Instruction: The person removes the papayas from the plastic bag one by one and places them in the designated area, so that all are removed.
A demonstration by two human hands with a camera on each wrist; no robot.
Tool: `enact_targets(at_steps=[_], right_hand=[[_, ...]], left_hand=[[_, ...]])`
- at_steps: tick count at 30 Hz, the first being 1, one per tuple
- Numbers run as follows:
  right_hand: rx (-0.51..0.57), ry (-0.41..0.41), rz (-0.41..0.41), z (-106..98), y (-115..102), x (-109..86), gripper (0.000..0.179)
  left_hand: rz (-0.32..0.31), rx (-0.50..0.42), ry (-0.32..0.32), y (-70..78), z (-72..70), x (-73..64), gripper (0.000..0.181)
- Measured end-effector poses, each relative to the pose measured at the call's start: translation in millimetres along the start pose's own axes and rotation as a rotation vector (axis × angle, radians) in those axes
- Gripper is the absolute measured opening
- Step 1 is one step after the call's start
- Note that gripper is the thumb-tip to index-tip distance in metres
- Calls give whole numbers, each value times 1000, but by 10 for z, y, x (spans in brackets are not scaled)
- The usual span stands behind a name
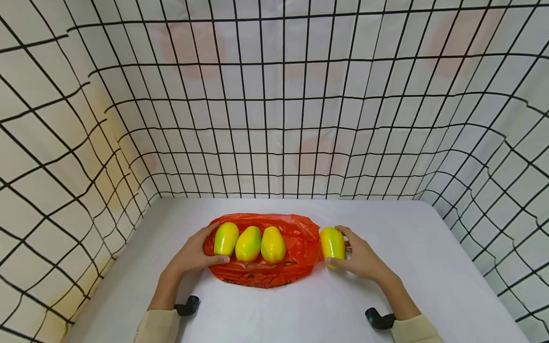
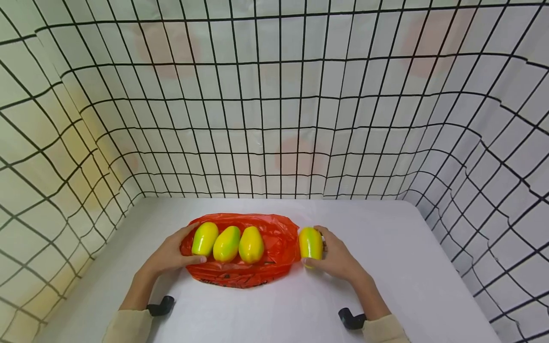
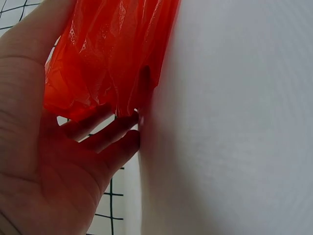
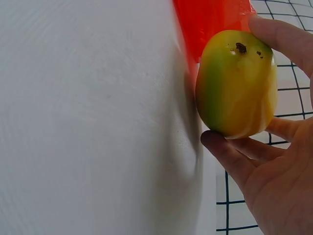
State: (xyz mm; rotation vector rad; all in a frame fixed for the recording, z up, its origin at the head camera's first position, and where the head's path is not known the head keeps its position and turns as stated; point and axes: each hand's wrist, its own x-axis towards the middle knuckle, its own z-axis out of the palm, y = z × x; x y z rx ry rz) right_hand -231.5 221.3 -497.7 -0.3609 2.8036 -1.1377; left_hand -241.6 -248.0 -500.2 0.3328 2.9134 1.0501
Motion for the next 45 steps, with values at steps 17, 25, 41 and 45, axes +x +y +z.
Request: enact_targets(at_steps=[17, 25, 41, 45], right_hand=[[-8, -13, 14, 43, -34, -28, 97], [-24, 1, 10, 50, -55, -23, 98], [-11, -20, 15, 74, -62, -38, 100], [-6, -21, 12, 50, -76, -23, 101]], left_hand=[[9, 18, -9, -30, 2, 33, 106], [7, 8, -12, -16, -12, 11, 106], [3, 20, -14, 10, 14, -15, 106], [7, 24, -18, 13, 0, 18, 104]])
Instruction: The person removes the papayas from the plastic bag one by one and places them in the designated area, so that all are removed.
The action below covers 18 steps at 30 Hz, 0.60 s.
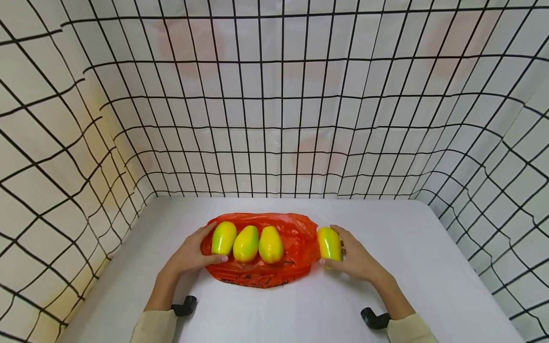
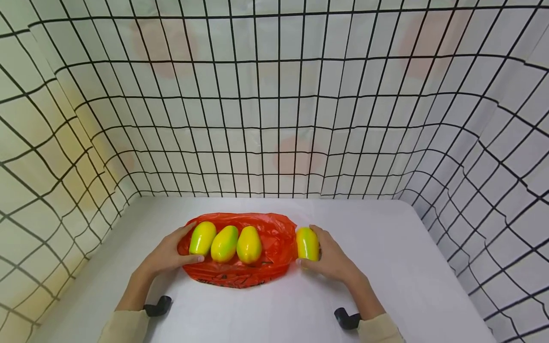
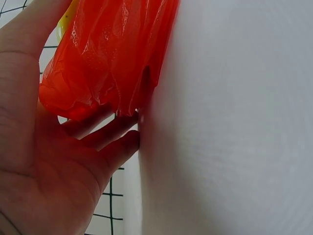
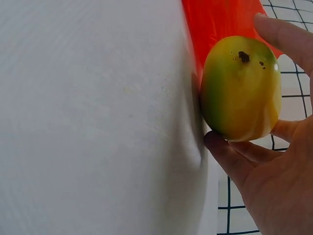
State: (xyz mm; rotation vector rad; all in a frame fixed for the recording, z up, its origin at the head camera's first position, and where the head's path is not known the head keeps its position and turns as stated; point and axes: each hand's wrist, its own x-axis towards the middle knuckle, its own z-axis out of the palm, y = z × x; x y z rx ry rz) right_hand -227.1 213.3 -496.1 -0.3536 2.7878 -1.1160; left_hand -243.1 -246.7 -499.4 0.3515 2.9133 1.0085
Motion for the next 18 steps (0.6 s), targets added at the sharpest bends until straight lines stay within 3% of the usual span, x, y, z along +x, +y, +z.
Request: enact_targets(at_steps=[18], right_hand=[[-16, 3, 9, -54, 37, -7, 105]], left_hand=[[2, -19, 1, -34, 17, 24, 97]])
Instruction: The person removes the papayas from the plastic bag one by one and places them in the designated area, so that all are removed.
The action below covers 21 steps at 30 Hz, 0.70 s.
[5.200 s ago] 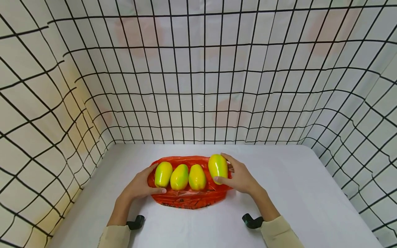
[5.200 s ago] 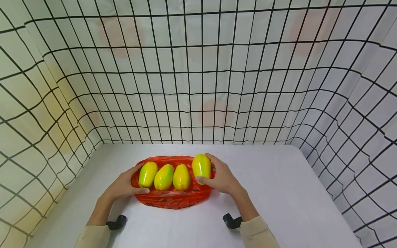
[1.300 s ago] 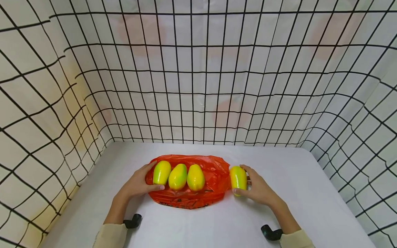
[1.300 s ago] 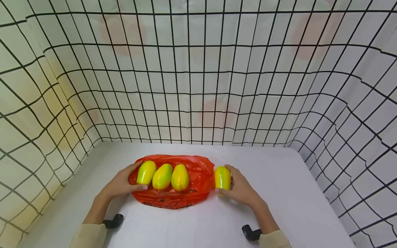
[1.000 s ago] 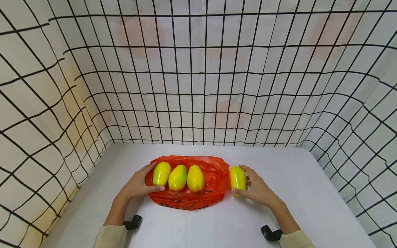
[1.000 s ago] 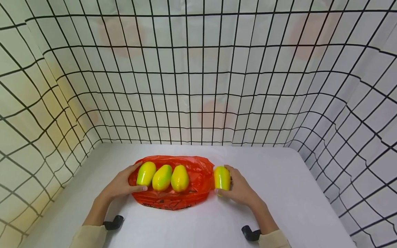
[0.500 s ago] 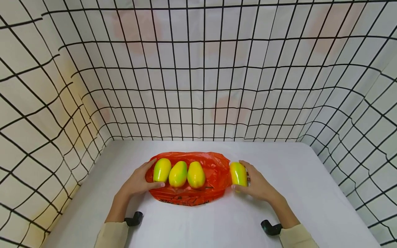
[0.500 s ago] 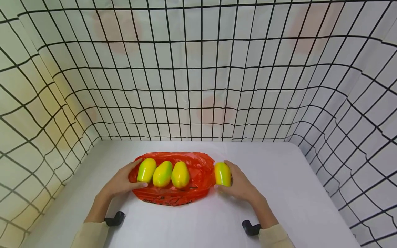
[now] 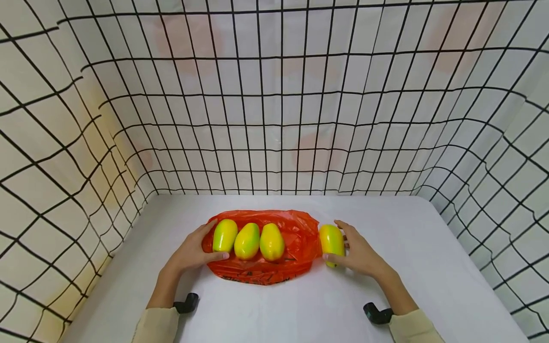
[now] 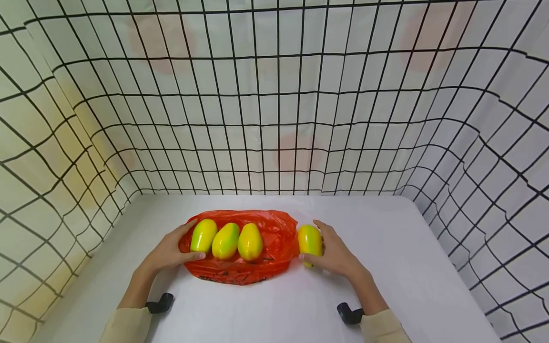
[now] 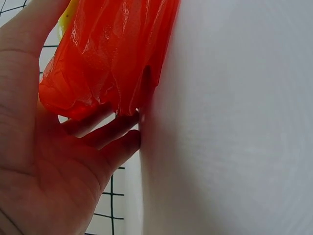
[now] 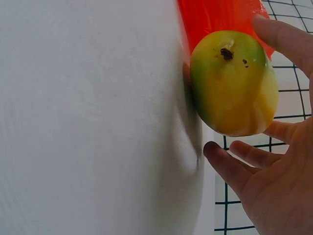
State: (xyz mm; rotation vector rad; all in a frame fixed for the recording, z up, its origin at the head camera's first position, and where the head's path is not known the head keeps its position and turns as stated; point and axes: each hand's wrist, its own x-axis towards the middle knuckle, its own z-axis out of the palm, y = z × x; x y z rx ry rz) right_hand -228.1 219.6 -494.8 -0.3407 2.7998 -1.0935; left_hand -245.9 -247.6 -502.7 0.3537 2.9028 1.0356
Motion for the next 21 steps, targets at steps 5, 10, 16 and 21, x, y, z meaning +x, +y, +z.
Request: enact_targets(at_steps=[5, 10, 16, 21], right_hand=[[16, 8, 6, -33, 11, 5, 103], [27, 20, 23, -90, 36, -19, 99], [40, 71, 30, -197, 78, -46, 93], [48, 82, 15, -219, 86, -39, 93]], left_hand=[[4, 15, 2, 3, -15, -3, 99], [3, 14, -8, -11, -27, -25, 103], [-8, -16, -28, -5, -35, -55, 107], [-22, -53, -40, 12, -46, -75, 107]])
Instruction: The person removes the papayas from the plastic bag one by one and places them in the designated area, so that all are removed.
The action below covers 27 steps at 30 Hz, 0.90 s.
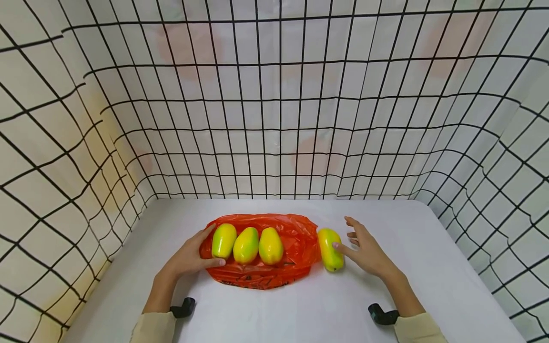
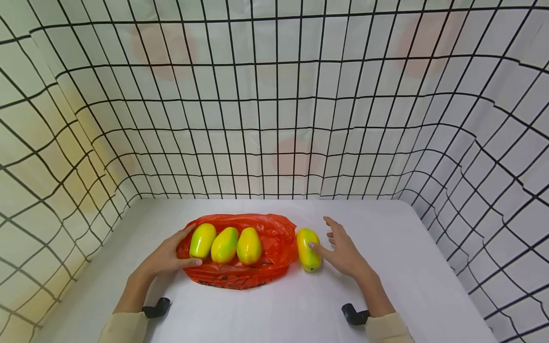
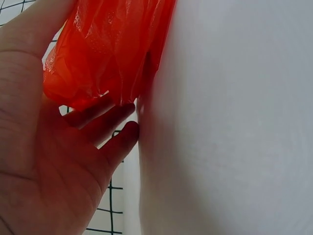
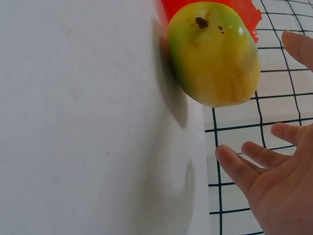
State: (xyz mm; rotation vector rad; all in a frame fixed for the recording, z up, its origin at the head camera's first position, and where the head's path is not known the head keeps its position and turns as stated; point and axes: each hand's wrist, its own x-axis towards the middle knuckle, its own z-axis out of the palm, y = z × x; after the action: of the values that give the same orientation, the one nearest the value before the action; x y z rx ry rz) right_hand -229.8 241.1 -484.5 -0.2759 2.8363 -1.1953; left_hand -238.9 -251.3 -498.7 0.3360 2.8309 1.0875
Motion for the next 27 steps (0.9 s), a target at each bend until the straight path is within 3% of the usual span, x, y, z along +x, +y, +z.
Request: enact_targets(at_steps=[11, 21, 27], right_hand=[[-19, 23, 19, 1, 34, -15, 94], [15, 54, -12, 11, 12, 17, 89], [16, 84, -42, -5, -44, 52, 84]], left_hand=[[39, -22, -19, -19, -1, 12, 105], [9, -43, -20, -50, -26, -4, 104], [31, -49, -19, -54, -40, -28, 103]])
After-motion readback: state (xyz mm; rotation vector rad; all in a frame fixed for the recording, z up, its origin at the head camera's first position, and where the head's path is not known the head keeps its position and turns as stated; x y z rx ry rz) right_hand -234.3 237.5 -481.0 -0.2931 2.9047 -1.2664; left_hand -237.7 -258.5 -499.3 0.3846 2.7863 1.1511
